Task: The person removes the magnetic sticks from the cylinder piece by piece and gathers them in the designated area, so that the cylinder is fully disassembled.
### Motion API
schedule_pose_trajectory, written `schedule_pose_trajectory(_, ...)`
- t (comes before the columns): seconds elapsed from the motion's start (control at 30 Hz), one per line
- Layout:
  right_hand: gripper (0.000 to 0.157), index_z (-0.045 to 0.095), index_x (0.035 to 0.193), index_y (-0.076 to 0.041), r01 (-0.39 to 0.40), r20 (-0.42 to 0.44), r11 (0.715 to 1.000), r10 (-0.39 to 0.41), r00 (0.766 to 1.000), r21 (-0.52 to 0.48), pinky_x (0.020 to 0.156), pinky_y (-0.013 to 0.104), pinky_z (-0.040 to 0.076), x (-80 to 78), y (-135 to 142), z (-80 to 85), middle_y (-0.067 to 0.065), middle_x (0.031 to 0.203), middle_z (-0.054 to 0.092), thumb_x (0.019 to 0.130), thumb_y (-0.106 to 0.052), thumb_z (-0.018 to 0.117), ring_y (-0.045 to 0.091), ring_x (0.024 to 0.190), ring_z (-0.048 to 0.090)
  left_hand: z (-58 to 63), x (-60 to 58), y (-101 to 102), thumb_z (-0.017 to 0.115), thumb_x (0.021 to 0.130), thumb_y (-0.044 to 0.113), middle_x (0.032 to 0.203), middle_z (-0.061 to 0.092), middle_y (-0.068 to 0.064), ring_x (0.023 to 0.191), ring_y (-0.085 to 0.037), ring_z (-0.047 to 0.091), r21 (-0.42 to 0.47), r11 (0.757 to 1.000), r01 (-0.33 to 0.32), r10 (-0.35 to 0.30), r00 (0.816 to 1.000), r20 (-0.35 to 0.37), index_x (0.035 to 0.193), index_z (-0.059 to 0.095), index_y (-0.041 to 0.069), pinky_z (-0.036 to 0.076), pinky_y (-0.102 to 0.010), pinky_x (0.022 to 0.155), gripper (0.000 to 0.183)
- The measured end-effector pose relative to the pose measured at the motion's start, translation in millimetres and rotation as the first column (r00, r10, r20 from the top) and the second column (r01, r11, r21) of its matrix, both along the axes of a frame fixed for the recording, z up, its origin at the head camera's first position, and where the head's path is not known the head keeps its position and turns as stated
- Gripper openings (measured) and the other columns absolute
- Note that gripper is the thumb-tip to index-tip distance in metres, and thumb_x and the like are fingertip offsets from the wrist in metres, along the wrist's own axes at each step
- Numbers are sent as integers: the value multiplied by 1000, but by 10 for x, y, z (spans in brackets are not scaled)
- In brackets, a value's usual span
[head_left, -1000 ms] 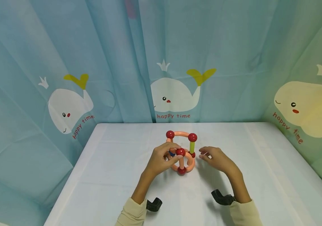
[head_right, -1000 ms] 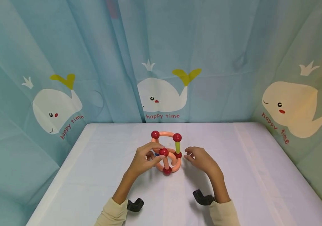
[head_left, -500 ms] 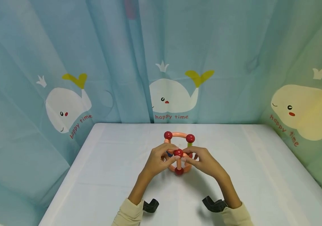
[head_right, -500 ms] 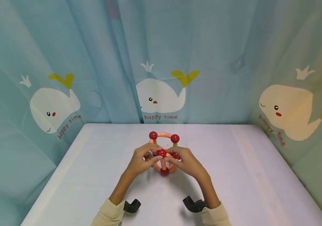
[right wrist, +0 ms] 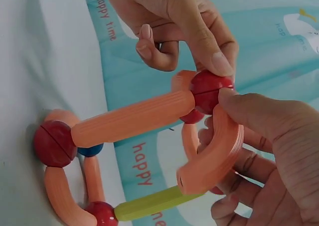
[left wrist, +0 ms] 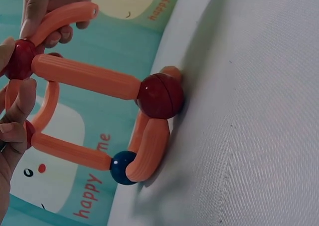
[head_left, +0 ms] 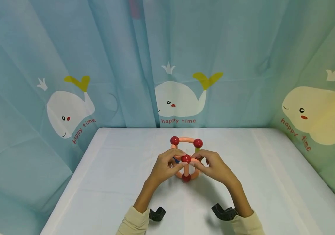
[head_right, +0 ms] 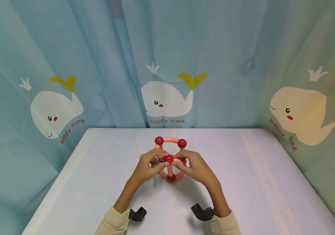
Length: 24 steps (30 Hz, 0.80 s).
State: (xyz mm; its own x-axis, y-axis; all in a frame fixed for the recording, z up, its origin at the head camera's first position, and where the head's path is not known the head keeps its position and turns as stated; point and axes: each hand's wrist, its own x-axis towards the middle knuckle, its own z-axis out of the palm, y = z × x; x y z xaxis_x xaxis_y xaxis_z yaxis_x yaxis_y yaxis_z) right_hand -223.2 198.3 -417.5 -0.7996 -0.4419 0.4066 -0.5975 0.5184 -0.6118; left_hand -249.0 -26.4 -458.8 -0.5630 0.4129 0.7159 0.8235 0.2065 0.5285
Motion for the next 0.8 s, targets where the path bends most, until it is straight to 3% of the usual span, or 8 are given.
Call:
schedule_pose_trajectory(0.17, 11, 69, 95, -19, 31, -96, 998, -25, 995, 56, 61, 22, 45, 22, -29, 49, -14, 78, 59, 86, -21, 76, 2, 70, 51, 8, -6, 9, 75, 85, 12, 105, 69, -5, 70, -19, 60, 11, 1000, -1, 0, 1000, 11, 113, 65, 11, 51, -19, 57, 30)
schedule_pose_trajectory(0.37, 10, 67, 92, -18, 62, -172, 993, -45, 984, 98, 60, 21, 45, 41, -51, 82, -13, 76, 55, 86, -21, 75, 1, 68, 49, 27, 6, 8, 76, 84, 9, 94, 68, -6, 64, -14, 58, 32, 999, -11, 10, 999, 45, 113, 65, 10, 51, -21, 56, 31)
schedule_pose_trajectory(0.8, 9, 67, 92, -18, 76, -143, 990, -59, 988, 116, 58, 20, 44, 86, -58, 79, -13, 74, 53, 86, -20, 74, 2, 66, 48, 8, 28, 3, 76, 84, 10, 89, 66, -6, 64, -20, 59, 16, 1000, -9, 8, 999, 54, 112, 65, 8, 51, -21, 57, 30)
